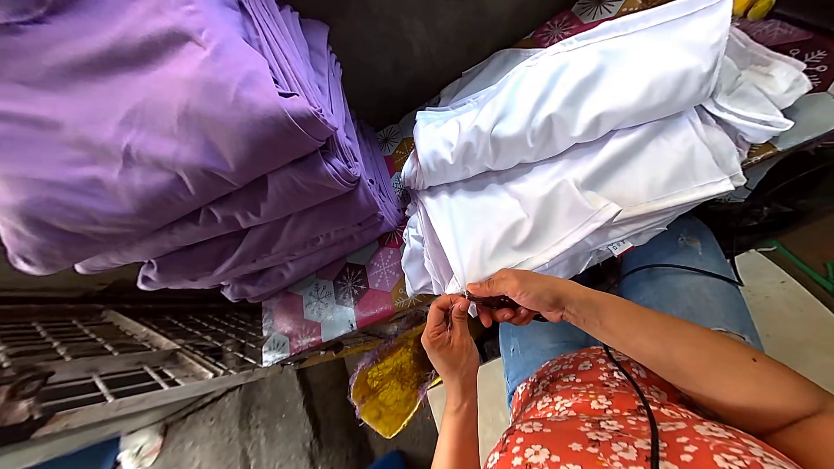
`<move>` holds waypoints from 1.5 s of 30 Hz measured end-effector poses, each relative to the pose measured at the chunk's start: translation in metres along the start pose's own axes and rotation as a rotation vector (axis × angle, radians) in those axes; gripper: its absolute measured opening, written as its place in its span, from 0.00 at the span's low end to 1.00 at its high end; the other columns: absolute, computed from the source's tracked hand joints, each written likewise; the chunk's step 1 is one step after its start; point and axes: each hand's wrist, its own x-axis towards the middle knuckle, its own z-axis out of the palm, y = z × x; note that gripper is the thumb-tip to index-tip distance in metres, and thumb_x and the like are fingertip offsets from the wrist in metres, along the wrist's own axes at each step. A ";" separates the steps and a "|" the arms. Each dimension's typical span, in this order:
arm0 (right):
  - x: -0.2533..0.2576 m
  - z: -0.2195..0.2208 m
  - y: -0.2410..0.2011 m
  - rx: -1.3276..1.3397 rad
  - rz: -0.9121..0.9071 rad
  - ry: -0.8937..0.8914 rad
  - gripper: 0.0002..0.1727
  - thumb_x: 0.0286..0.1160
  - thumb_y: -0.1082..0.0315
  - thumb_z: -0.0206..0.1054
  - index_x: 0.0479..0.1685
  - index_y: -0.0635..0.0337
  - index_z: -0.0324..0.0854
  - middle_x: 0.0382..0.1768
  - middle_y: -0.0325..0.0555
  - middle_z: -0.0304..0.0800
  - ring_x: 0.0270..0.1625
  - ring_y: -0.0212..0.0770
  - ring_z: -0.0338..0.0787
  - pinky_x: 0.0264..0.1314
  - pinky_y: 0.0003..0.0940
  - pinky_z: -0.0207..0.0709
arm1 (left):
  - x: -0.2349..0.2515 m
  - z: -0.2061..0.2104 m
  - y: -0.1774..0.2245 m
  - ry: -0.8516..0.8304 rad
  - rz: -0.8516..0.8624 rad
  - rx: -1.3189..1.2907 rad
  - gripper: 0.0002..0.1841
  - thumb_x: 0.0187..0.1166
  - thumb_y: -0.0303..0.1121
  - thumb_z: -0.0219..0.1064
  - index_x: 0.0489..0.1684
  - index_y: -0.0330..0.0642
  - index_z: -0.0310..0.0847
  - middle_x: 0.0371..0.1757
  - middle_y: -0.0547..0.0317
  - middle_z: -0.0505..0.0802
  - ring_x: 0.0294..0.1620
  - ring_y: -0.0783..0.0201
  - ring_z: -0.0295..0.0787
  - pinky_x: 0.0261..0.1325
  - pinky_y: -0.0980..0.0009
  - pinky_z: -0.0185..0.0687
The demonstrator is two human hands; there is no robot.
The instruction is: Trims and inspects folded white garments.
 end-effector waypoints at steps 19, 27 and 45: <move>0.027 -0.014 0.050 -1.050 -0.949 0.803 0.08 0.71 0.69 0.68 0.37 0.64 0.91 0.31 0.51 0.88 0.27 0.45 0.88 0.25 0.41 0.79 | 0.007 -0.065 -0.007 -0.076 -0.130 0.463 0.06 0.83 0.23 0.59 0.41 0.30 0.81 0.32 0.64 0.95 0.34 0.74 0.94 0.45 0.74 0.92; 0.029 -0.012 0.051 -1.007 -1.014 0.863 0.08 0.69 0.69 0.69 0.36 0.64 0.90 0.29 0.50 0.88 0.26 0.42 0.87 0.25 0.36 0.78 | -0.006 -0.062 0.005 -0.320 -0.484 0.498 0.11 0.85 0.26 0.59 0.41 0.32 0.90 0.43 0.57 0.96 0.46 0.67 0.94 0.55 0.68 0.89; 0.031 -0.011 0.066 -1.070 -1.216 0.901 0.08 0.71 0.69 0.67 0.37 0.64 0.90 0.29 0.50 0.88 0.24 0.38 0.85 0.22 0.29 0.75 | -0.012 0.015 -0.011 0.067 -0.167 -0.083 0.11 0.67 0.14 0.73 0.47 0.24 0.88 0.41 0.59 0.97 0.41 0.74 0.95 0.53 0.76 0.91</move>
